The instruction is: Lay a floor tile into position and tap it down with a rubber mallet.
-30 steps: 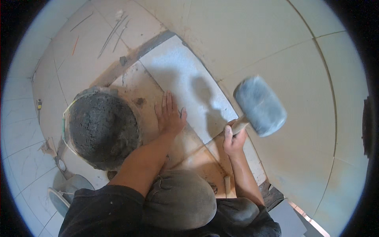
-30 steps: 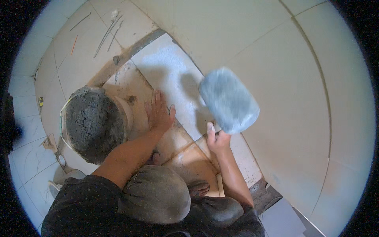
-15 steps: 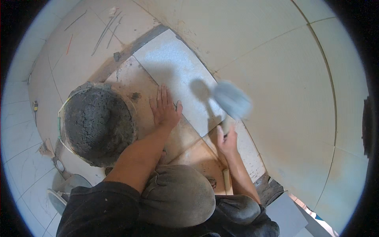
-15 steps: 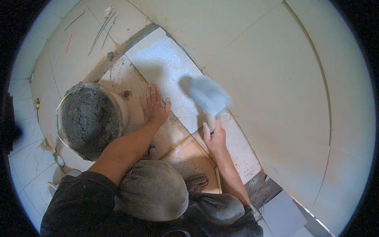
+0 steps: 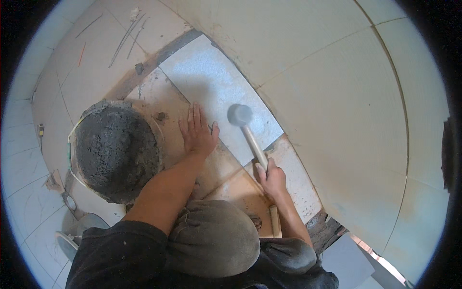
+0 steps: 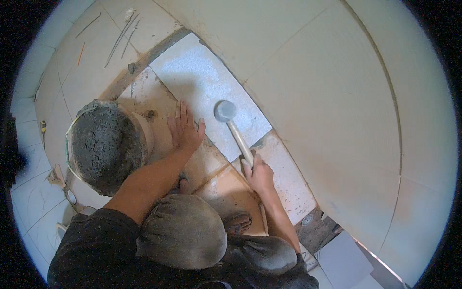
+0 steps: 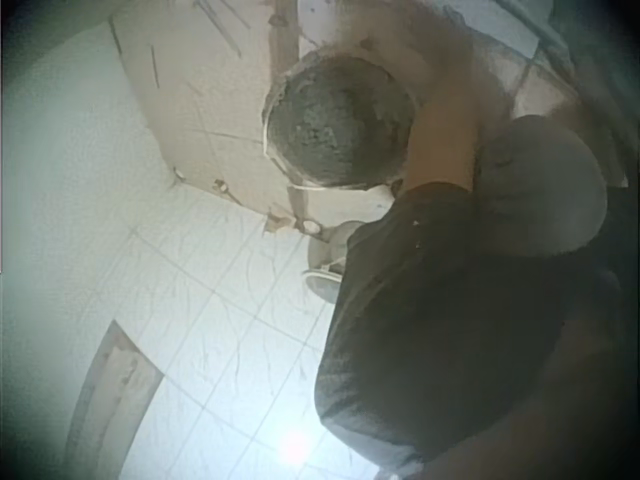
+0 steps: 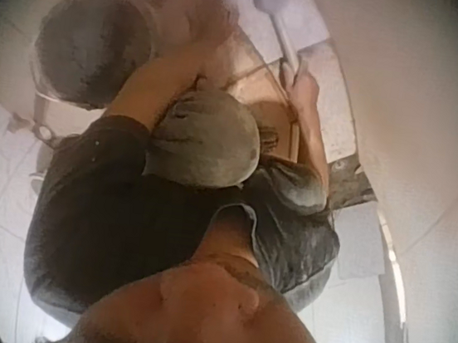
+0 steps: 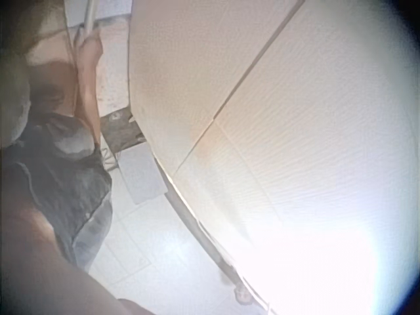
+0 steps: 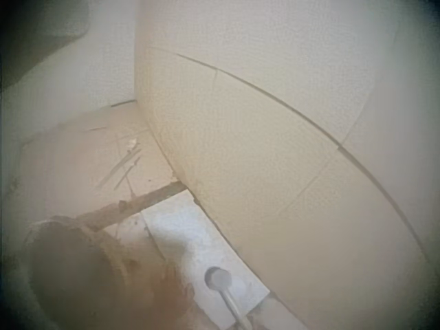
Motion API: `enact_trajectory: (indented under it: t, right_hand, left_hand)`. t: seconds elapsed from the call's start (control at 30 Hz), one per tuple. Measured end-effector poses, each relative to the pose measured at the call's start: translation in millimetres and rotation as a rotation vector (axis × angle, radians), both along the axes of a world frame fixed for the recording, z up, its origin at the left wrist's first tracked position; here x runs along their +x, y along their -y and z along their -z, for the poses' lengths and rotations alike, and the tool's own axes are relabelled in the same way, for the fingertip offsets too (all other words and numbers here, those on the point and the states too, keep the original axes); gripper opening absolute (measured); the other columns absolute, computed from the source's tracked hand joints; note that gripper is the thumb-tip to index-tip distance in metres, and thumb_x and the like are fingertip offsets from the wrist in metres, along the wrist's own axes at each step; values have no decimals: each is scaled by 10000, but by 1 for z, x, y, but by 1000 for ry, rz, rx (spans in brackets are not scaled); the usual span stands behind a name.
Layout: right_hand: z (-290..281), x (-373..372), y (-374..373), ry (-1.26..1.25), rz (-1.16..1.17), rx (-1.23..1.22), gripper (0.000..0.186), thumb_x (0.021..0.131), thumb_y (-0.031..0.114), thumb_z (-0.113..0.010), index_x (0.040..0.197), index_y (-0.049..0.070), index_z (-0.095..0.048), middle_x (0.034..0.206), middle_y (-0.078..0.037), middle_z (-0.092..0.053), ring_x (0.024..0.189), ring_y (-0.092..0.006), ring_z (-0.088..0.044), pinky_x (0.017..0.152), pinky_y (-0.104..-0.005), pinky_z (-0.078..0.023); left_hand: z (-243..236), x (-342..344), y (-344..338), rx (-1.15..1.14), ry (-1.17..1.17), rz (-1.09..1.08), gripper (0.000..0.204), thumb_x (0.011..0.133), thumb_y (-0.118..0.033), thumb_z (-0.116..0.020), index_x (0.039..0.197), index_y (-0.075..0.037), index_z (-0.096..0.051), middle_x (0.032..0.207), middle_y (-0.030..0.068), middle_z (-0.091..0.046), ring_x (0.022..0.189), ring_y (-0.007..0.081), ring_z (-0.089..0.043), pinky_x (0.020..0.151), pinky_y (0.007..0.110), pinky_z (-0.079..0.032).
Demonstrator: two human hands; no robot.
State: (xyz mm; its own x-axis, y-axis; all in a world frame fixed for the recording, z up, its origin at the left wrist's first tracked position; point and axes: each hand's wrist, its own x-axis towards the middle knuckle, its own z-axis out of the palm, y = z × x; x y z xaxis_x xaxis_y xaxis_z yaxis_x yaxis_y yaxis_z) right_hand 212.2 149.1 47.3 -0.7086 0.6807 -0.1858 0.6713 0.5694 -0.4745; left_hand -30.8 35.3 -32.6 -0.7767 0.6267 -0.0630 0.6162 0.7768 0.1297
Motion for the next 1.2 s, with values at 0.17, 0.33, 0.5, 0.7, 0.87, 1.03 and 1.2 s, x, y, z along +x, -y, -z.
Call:
enact_trajectory:
  t: [0.17,0.33,0.5,0.7,0.87,1.03,1.2]
  right_hand:
    - [-57,-32,4,-509,45,-119,156,934,113,-644,1026,5,-579,668,-112,-597,577,-218,-615,527,-338,-469]
    - [-16,-11,-5,-484,-25,3,150,941,115,-627,1007,-8,-571,686,-138,-619,556,-243,-603,533,-331,-464]
    - [-14,0,5,-223,84,-126,229,904,190,-693,988,24,-560,615,-175,-604,538,-343,-653,509,-395,-498]
    - [-28,-18,-4,-643,-15,33,148,956,137,-626,967,12,-547,696,-100,-591,565,-180,-550,549,-313,-449]
    - [-5,-7,1,64,38,-66,183,918,106,-653,1062,11,-591,673,-144,-618,584,-313,-637,570,-379,-500]
    - [-52,-25,7,-484,14,-173,223,914,84,-628,1126,17,-616,739,-194,-660,634,-364,-656,632,-436,-521]
    - [5,4,-5,-446,-119,-178,276,901,114,-645,1142,-10,-592,792,-224,-668,670,-401,-654,649,-418,-532]
  left_hand:
    - [-9,-10,5,-106,20,-24,764,1010,-514,-320,1582,-17,-225,1684,81,-84,1551,237,-51,1211,574,-67]
    - [-6,-5,-2,-74,47,-9,747,1023,-496,-303,1588,-18,-196,1693,85,-30,1555,239,-17,1211,576,-62]
    - [-5,-11,4,-48,54,-19,739,1026,-479,-315,1586,-12,-192,1693,90,-40,1556,246,-29,1208,584,-64]
    - [-2,-3,5,-7,43,-3,734,1026,-467,-327,1583,-7,-198,1690,98,-65,1555,252,-50,1205,591,-75]
    - [-4,-3,2,-18,50,-10,739,1022,-464,-339,1584,-7,-192,1690,96,-64,1556,250,-43,1204,598,-70]
    - [-4,-9,12,-1,93,-25,747,1019,-461,-339,1587,-4,-177,1691,95,-49,1558,247,-26,1209,590,-63]
    - [-9,-5,-1,-49,111,-4,769,1008,-476,-352,1588,-5,-172,1689,101,-54,1557,244,-23,1214,580,-45]
